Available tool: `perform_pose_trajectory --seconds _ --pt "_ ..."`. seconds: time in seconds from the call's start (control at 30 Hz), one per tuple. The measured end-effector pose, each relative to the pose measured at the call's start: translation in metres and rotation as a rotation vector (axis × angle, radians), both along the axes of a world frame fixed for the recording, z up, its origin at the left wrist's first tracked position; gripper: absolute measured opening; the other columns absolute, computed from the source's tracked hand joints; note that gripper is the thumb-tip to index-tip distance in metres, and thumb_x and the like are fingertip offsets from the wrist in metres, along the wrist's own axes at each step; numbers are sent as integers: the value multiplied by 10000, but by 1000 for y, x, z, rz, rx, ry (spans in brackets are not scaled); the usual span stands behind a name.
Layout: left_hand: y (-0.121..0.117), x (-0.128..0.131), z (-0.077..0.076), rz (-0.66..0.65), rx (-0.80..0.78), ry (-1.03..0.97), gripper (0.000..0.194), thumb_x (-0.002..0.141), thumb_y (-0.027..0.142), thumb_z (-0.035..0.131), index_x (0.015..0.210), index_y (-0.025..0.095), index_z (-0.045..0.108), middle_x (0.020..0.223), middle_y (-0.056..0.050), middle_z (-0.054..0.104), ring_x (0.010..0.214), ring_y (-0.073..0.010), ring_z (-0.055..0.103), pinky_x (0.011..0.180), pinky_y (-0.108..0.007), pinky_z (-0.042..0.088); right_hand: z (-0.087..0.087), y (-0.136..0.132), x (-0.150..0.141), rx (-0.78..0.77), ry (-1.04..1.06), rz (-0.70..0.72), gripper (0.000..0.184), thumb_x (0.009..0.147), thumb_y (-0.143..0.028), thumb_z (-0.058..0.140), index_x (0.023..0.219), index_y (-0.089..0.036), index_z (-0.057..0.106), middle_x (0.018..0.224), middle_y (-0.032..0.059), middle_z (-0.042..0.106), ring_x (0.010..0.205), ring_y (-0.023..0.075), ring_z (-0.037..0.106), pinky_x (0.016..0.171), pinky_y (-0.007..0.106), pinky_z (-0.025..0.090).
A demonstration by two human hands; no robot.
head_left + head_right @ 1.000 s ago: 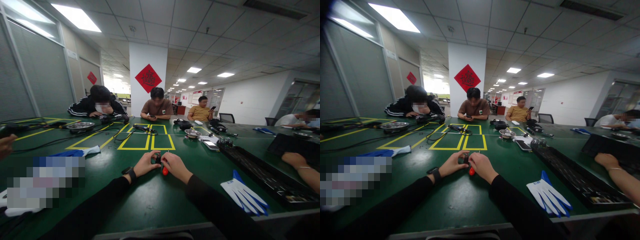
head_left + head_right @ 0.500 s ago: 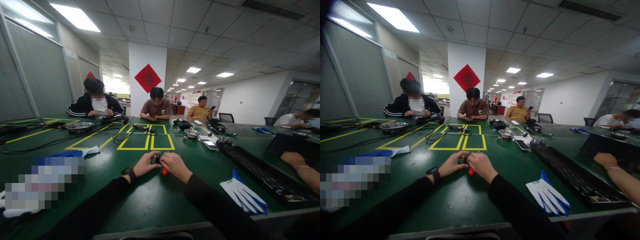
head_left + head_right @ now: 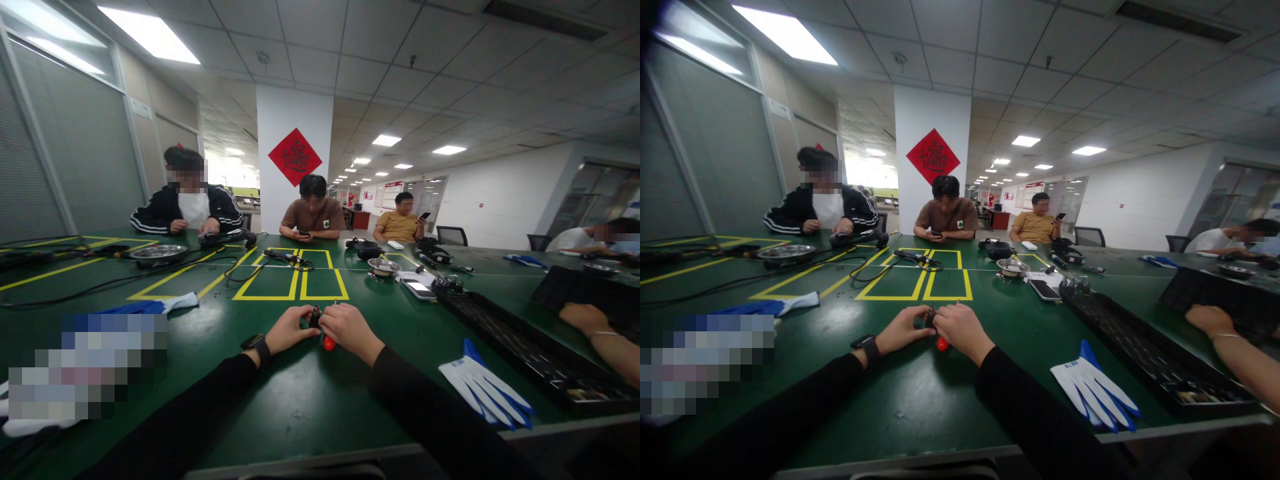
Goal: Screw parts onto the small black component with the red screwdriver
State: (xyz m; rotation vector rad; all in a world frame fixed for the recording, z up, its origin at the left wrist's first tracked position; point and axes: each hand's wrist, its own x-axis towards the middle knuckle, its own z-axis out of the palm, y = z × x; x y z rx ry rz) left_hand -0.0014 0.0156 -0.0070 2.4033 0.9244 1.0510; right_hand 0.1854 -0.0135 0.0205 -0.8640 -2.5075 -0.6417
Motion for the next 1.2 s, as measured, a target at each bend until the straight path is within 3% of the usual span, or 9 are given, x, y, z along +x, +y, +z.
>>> perform_pose_trajectory --seconds 0.23,0.87,1.07,1.2 --pt "-2 0 2 6 19 20 263 694 346 643 850 144 580 773 -15 607 712 -157 545 681 -276 434 2 2 1 -10 -29 45 131 848 -246 488 784 -174 578 765 31 576 704 148 498 631 283 310" --pt "-2 0 1 0 21 18 236 704 334 632 836 147 575 758 -8 595 700 -151 534 675 -271 429 -1 1 0 13 -12 -5 143 852 -268 484 815 -183 594 767 35 578 714 154 494 629 283 300" --pt "-2 -1 2 -3 24 33 233 717 324 623 864 149 576 801 -19 605 731 -160 544 697 -279 432 -5 4 3 -57 136 -17 112 846 -256 494 828 -194 585 771 22 579 721 146 507 652 262 314" --pt "-1 -1 0 -10 11 28 289 717 307 624 958 157 574 859 -32 620 767 -171 559 723 -289 437 -7 9 11 -105 287 -122 100 832 -261 513 784 -179 545 746 12 554 680 134 493 618 239 315"
